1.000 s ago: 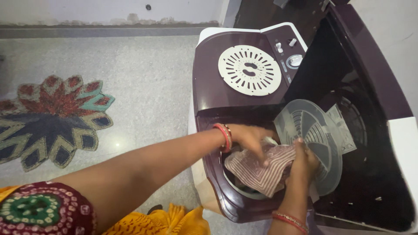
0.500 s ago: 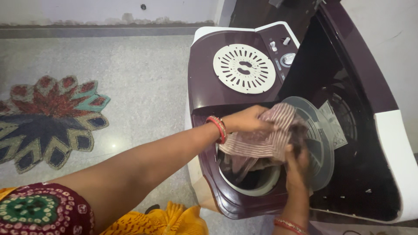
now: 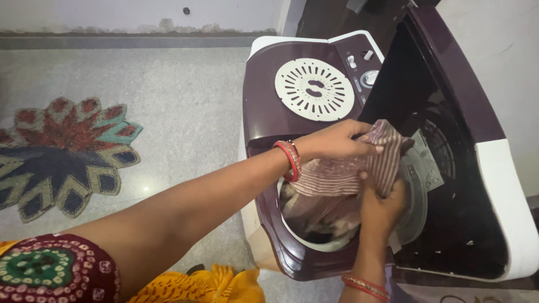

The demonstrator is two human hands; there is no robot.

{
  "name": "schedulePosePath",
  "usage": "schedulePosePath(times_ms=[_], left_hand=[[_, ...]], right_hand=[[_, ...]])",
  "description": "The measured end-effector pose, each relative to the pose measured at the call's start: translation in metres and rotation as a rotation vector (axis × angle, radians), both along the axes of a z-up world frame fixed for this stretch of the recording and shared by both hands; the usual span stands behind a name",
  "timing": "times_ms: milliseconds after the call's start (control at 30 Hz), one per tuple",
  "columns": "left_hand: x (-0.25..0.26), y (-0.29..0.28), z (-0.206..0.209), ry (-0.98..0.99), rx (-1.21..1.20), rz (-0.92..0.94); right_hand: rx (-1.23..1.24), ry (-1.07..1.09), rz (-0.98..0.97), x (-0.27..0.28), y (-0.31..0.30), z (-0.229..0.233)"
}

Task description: The person unloads wet laundry from a washing machine by hand and places the items onto a nearby chair.

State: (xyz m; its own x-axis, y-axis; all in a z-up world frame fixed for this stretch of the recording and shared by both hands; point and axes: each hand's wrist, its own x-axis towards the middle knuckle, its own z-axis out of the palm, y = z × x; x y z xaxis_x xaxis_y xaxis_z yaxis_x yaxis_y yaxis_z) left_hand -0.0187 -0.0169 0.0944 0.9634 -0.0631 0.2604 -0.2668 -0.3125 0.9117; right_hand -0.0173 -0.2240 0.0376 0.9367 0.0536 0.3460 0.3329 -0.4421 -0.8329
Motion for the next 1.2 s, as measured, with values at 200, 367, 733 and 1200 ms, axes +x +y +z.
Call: schedulePosePath(times_ms=[200,367,733,1200], left_hand=[[-0.002,0.011,-0.032,-0.271,0.069,-0.130],[-0.008,-0.003,-0.031,-0.197,0.144,-0.227],[0.021,0.000,-0.011,-0.152,-0.764,-0.101],[0.004,0.020,-0.044,0.035,-0.316,0.201]], right_hand=[[-0.048,-0.148,0.044,0.002,-0.003,0.015],[0.276,-0.066,0.358,-0.006,0.009,0.040],[0.067,-0.259,0.313,-0.010,0.012,-0.016],[0.310,-0.137,0.238,0.010,0.006,-0.012]])
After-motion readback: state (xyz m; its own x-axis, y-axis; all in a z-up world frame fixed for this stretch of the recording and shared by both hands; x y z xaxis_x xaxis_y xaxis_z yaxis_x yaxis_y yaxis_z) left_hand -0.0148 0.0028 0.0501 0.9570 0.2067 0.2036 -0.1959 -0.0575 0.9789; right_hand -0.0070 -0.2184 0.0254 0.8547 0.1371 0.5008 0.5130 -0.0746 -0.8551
